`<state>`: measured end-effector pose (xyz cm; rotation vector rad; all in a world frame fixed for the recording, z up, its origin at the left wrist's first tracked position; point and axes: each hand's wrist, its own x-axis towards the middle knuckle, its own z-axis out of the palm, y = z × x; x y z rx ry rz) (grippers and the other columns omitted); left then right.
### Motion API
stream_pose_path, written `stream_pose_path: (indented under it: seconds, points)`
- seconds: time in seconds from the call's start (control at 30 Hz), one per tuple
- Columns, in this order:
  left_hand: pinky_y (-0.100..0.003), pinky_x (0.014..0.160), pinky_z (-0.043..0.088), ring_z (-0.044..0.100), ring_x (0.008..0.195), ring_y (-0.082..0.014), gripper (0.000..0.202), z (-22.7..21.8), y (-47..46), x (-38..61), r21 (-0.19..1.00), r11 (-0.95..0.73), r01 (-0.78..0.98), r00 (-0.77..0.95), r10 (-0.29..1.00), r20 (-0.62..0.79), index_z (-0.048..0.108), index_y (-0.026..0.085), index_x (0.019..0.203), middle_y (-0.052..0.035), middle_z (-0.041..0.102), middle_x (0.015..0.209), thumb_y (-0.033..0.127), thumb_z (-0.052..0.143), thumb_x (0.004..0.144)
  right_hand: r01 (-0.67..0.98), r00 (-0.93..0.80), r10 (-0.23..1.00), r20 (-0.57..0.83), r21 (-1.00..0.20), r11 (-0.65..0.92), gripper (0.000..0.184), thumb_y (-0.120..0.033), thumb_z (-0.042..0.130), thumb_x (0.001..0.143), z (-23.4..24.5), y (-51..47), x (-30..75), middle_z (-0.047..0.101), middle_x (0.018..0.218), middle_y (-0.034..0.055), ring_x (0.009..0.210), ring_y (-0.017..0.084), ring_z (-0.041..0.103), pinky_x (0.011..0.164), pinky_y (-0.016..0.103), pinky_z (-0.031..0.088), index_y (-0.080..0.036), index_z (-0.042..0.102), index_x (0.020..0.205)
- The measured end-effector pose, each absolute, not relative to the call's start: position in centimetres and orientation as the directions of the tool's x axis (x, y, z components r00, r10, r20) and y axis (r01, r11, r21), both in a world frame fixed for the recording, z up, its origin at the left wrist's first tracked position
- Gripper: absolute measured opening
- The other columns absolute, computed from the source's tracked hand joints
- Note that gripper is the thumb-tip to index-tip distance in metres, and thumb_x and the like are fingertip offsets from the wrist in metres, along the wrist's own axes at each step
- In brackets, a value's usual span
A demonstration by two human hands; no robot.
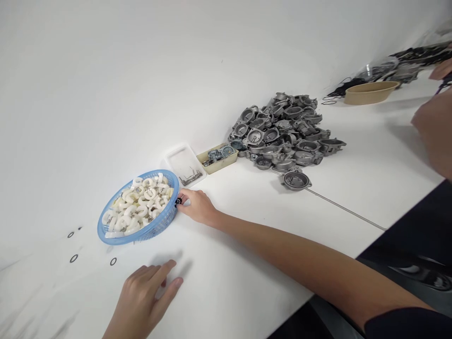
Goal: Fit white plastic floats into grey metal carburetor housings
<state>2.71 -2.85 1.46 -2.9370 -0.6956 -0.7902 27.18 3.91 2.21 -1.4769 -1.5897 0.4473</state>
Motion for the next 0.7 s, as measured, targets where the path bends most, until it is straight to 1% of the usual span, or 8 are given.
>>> stream_pose_path:
  seconds: [0.1, 0.3, 0.47, 0.6, 0.7]
  points:
    - [-0.021, 0.044, 0.047, 0.060, 0.050, -0.0126, 0.031, 1.52, -2.89, 2.67, 0.082, -0.903, 0.421, 0.773, 0.405, 0.489, 0.065, 0.020, 0.108, 0.0030, 0.062, 0.061, 0.044, 0.047, 0.104, 0.608, 0.117, 0.929, 0.352, -0.765, 0.213, 0.027, -0.018, 0.067, 0.077, 2.20, 3.96, 27.19, 0.077, 0.093, -0.0030, 0.092, 0.021, 0.069, 0.085, 0.030, 0.046, -0.027, 0.071, 0.102]
    - [-0.023, 0.046, 0.047, 0.059, 0.049, -0.0126, 0.030, 1.30, -2.82, 2.55, 0.083, -0.900, 0.427, 0.771, 0.411, 0.486, 0.064, 0.020, 0.110, 0.0033, 0.063, 0.062, 0.044, 0.047, 0.104, 0.613, 0.116, 0.926, 0.360, -0.759, 0.218, 0.025, -0.019, 0.067, 0.077, 2.02, 4.18, 27.24, 0.077, 0.092, -0.0036, 0.091, 0.021, 0.069, 0.089, 0.032, 0.045, -0.028, 0.071, 0.101]
    - [-0.027, 0.050, 0.048, 0.059, 0.052, -0.0135, 0.028, 0.84, -2.80, 2.45, 0.103, -0.880, 0.463, 0.760, 0.454, 0.464, 0.064, 0.022, 0.112, 0.0040, 0.063, 0.064, 0.043, 0.047, 0.104, 0.608, 0.110, 0.925, 0.365, -0.760, 0.228, 0.024, -0.020, 0.067, 0.077, 1.93, 4.29, 27.31, 0.076, 0.090, -0.0037, 0.089, 0.021, 0.069, 0.084, 0.030, 0.046, -0.028, 0.071, 0.099]
    - [-0.029, 0.052, 0.048, 0.059, 0.052, -0.0140, 0.027, 1.04, -2.73, 2.58, 0.072, -0.883, 0.465, 0.774, 0.444, 0.451, 0.063, 0.021, 0.112, 0.0044, 0.061, 0.063, 0.041, 0.047, 0.104, 0.609, 0.095, 0.927, 0.362, -0.758, 0.233, 0.023, -0.022, 0.066, 0.081, 1.99, 4.30, 27.34, 0.076, 0.094, -0.0032, 0.091, 0.020, 0.069, 0.081, 0.028, 0.047, -0.028, 0.070, 0.103]
    - [-0.030, 0.053, 0.047, 0.059, 0.052, -0.0149, 0.027, 1.38, -2.68, 2.65, 0.071, -0.878, 0.473, 0.775, 0.454, 0.441, 0.062, 0.021, 0.111, 0.0047, 0.061, 0.062, 0.041, 0.047, 0.104, 0.612, 0.109, 0.930, 0.350, -0.761, 0.215, 0.023, -0.028, 0.066, 0.084, 2.06, 4.22, 27.30, 0.076, 0.095, -0.0029, 0.083, 0.019, 0.069, 0.076, 0.028, 0.048, -0.028, 0.068, 0.108]
